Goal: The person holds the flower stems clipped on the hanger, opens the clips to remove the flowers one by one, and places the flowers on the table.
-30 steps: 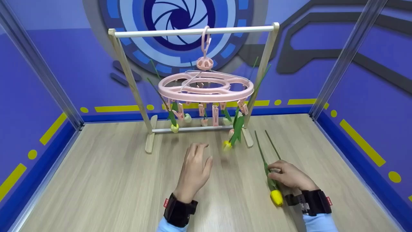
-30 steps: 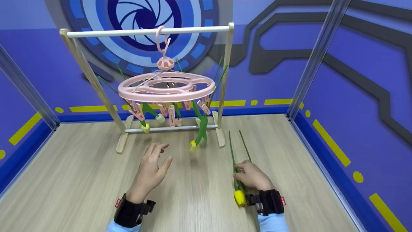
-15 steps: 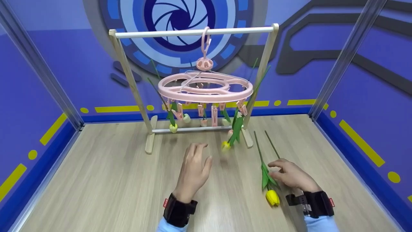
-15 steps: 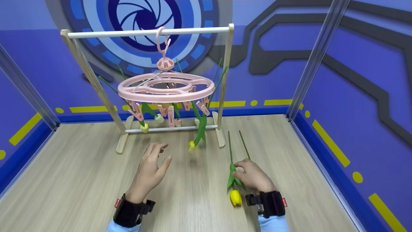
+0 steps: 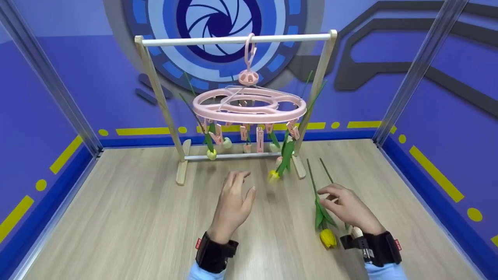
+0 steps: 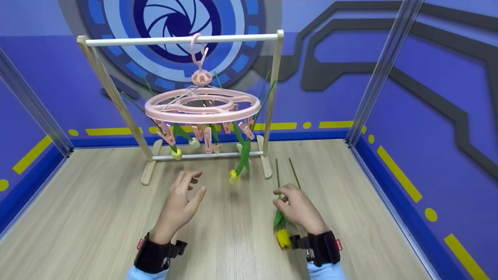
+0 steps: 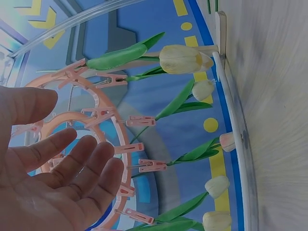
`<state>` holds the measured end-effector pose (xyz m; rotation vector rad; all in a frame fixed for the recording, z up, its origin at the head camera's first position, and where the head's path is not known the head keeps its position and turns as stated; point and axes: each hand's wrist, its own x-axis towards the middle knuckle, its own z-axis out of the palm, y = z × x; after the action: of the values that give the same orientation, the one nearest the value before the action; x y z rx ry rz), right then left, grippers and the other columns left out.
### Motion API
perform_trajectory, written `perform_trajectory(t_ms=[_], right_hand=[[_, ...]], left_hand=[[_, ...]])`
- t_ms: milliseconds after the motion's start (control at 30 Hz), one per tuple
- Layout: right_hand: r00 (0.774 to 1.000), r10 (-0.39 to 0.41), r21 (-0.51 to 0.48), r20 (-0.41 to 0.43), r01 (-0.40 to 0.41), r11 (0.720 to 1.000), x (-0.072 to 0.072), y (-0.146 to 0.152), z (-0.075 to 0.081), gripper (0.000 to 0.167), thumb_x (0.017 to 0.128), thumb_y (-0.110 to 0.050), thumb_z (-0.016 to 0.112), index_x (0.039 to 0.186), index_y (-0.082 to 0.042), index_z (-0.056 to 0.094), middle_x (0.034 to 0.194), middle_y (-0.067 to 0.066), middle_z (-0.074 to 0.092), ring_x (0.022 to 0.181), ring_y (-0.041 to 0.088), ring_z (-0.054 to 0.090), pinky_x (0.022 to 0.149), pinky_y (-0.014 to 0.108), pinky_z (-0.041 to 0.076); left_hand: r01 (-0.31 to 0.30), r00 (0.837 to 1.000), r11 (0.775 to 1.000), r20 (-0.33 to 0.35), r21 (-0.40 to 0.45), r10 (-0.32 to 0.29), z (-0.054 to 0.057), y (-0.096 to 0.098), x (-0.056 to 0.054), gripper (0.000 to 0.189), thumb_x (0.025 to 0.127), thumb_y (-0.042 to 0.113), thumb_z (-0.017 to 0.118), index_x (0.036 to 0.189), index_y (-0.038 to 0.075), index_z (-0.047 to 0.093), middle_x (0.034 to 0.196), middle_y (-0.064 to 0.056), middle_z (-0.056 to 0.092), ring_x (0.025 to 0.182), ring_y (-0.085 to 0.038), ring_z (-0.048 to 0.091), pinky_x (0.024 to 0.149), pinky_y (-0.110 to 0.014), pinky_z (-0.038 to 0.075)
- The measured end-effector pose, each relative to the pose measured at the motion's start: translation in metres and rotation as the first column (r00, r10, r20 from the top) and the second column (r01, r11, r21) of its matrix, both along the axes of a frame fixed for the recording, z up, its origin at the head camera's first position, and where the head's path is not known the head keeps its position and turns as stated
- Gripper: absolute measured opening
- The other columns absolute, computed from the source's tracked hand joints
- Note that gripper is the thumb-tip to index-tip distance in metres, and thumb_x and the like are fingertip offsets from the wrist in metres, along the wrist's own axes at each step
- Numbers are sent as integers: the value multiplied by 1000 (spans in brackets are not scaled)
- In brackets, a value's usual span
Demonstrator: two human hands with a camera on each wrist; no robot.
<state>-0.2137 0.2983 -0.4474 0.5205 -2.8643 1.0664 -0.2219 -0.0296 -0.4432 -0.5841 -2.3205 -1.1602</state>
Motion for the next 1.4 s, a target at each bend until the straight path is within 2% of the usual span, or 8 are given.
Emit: perform_trajectory(t_ms=[133,300,533,733,900,1033,1300,1400], right_hand=[[996,-4,-34,-89,1,999,-5,-13,7,22,102,-11,65,122,-3,72,118,14,69,101,26,68,84,36,56],[986,-30,-87,-161,16,996,-19,-27,19,19,100,-4,65,117,-4,73,112,11,70,98,25,68,82,34,56],[977,-72,-154,-200,41,987,-37,-35,32,19,102,-7,65,118,-3,74,111,11,71,97,25,67,84,35,55],[975,-95,-263,-201,40,964,-55,-41,37,19,102,-4,63,117,2,73,109,16,74,94,26,69,81,27,53],[976,-123,-361,-181,50,931,-68,-50,40,22,102,-3,63,120,4,71,108,19,74,93,30,70,76,20,53],[977,-135,-397,-168,58,916,-74,-57,42,26,101,-3,62,125,6,68,118,23,71,101,33,70,79,20,54],[970,-184,-435,-159,98,895,-84,-72,43,37,98,0,62,134,7,60,129,25,64,113,39,67,97,50,54],[975,-181,-476,-127,101,873,-89,-76,43,44,97,0,61,140,7,55,136,26,60,120,41,63,101,53,51]], left_hand=[[37,999,999,22,2,-37,9,1,0,36,100,9,67,134,-2,60,123,-16,61,112,-30,62,92,-45,54],[71,997,997,14,-13,-71,29,4,-4,39,102,12,66,137,-1,59,126,-16,62,116,-30,62,96,-46,53],[107,992,991,-61,-82,-112,57,14,-5,41,102,13,66,139,-2,58,131,-17,62,120,-29,62,100,-44,53],[140,982,981,-111,-135,-156,76,29,-9,38,102,13,65,136,-3,59,129,-16,62,118,-28,62,102,-39,52],[168,976,971,-111,-173,-188,84,40,-17,37,104,14,62,137,-2,58,127,-15,61,115,-24,62,100,-36,53],[195,973,967,-87,-165,-212,88,45,-26,37,103,13,63,136,-3,58,126,-16,62,114,-26,62,99,-39,53],[205,978,974,-21,-95,-208,90,52,-45,37,100,11,65,134,-3,60,129,-19,64,116,-31,62,98,-44,52],[193,981,979,-9,-63,-194,91,56,-52,37,99,11,66,133,-4,61,129,-20,64,113,-31,63,97,-45,52]])
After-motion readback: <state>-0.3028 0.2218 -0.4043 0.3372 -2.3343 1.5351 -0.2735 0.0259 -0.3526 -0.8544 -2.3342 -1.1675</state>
